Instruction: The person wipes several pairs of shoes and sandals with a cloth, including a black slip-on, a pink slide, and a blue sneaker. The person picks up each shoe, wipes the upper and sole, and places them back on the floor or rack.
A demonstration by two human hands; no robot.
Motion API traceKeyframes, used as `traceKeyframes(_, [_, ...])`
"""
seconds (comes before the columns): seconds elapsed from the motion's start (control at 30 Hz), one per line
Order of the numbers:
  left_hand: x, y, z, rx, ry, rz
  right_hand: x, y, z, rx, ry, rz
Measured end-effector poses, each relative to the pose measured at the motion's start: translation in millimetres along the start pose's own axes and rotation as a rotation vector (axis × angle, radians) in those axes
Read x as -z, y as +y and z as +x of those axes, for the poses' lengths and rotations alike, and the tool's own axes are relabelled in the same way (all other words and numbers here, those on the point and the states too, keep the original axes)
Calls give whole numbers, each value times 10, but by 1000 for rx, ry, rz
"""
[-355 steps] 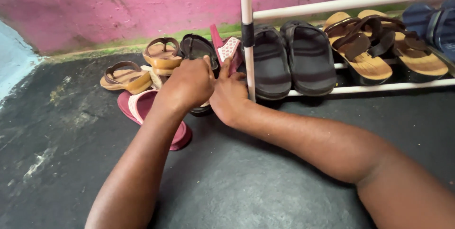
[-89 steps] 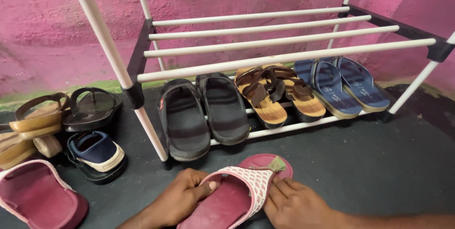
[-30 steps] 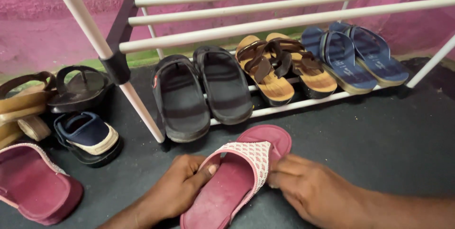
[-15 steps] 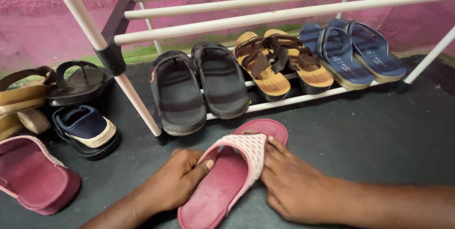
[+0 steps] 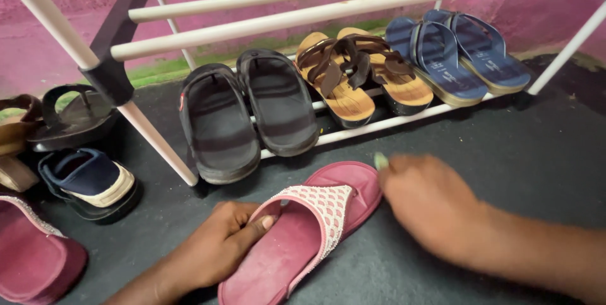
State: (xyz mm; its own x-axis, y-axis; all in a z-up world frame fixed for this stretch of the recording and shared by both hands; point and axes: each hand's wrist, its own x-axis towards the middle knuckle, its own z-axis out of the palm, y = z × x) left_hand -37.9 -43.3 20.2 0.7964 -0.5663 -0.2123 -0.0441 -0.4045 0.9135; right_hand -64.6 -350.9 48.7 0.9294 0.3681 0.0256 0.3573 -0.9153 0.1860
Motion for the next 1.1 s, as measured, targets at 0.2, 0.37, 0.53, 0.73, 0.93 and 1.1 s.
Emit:
traceKeyframes(0.2, [17, -83, 27, -47, -31, -50, -58, 46, 315, 608, 462, 612])
traceKeyframes(0.37, [25, -116, 70, -38, 31, 27, 20, 120, 354, 261, 79, 650])
traceKeyframes(0.53, [20, -142, 86, -54, 15, -7, 73, 166, 173, -22, -38, 394])
traceKeyframes(0.73, [6, -91, 57, -46, 44, 1, 63, -212, -162, 246, 53, 592])
traceKeyframes(0.93, [-64, 20, -24, -12, 233, 317, -81, -324, -140, 430, 366, 752])
traceKeyframes(1.1, [-40, 113, -93, -107, 190, 285, -237, -340, -54, 435, 249, 720])
